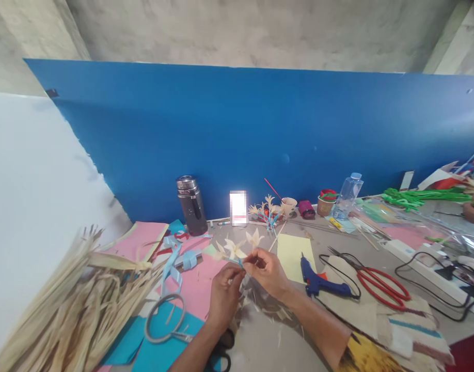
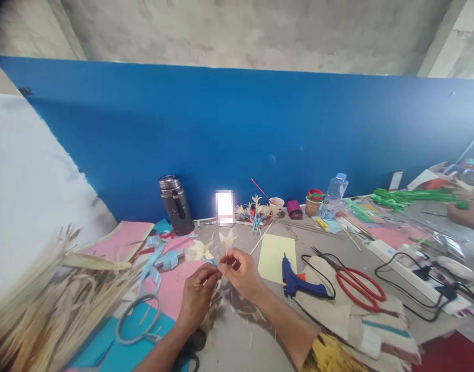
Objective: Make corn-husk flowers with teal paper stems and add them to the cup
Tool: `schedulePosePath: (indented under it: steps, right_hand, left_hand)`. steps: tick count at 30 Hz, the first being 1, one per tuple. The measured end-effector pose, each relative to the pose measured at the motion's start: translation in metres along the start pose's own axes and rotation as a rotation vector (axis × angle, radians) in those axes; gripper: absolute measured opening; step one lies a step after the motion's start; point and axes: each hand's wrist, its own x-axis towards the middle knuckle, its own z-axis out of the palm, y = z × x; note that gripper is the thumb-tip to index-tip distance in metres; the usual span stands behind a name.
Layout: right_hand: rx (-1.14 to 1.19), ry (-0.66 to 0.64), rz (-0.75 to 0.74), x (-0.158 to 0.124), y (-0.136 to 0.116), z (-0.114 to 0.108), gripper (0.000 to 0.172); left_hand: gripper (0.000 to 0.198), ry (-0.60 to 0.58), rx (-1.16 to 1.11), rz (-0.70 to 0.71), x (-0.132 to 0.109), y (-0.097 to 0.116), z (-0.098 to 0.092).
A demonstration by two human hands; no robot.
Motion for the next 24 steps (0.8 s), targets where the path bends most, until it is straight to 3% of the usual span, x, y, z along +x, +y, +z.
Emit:
schedulePosePath:
  steps: [6, 11, 19, 24]
  right_hand:
    - [0.092, 0.100, -0.054, -0.001, -0.005, -0.007, 0.014]
    - [0.329, 0.160, 0.056, 0.002, -0.008, -0.005, 0.032]
    - [0.649, 0.171, 0.246, 0.004, -0.007, -0.003, 0.037]
    - [0.572, 0.122, 0.219, 0.004, -0.003, -0.003, 0.036]
  left_hand:
    - [0.017, -0.006, 0.099, -0.001, 0.000, -0.005, -0.003]
    - [0.019, 0.034, 0.131, -0.044, 0.000, -0.007, -0.001]
    - [0.029, -0.001, 0.212, -0.069, -0.003, -0.007, 0.002]
    - [0.023, 0.068, 0.215, 0.005, -0.005, -0.010, 0.001]
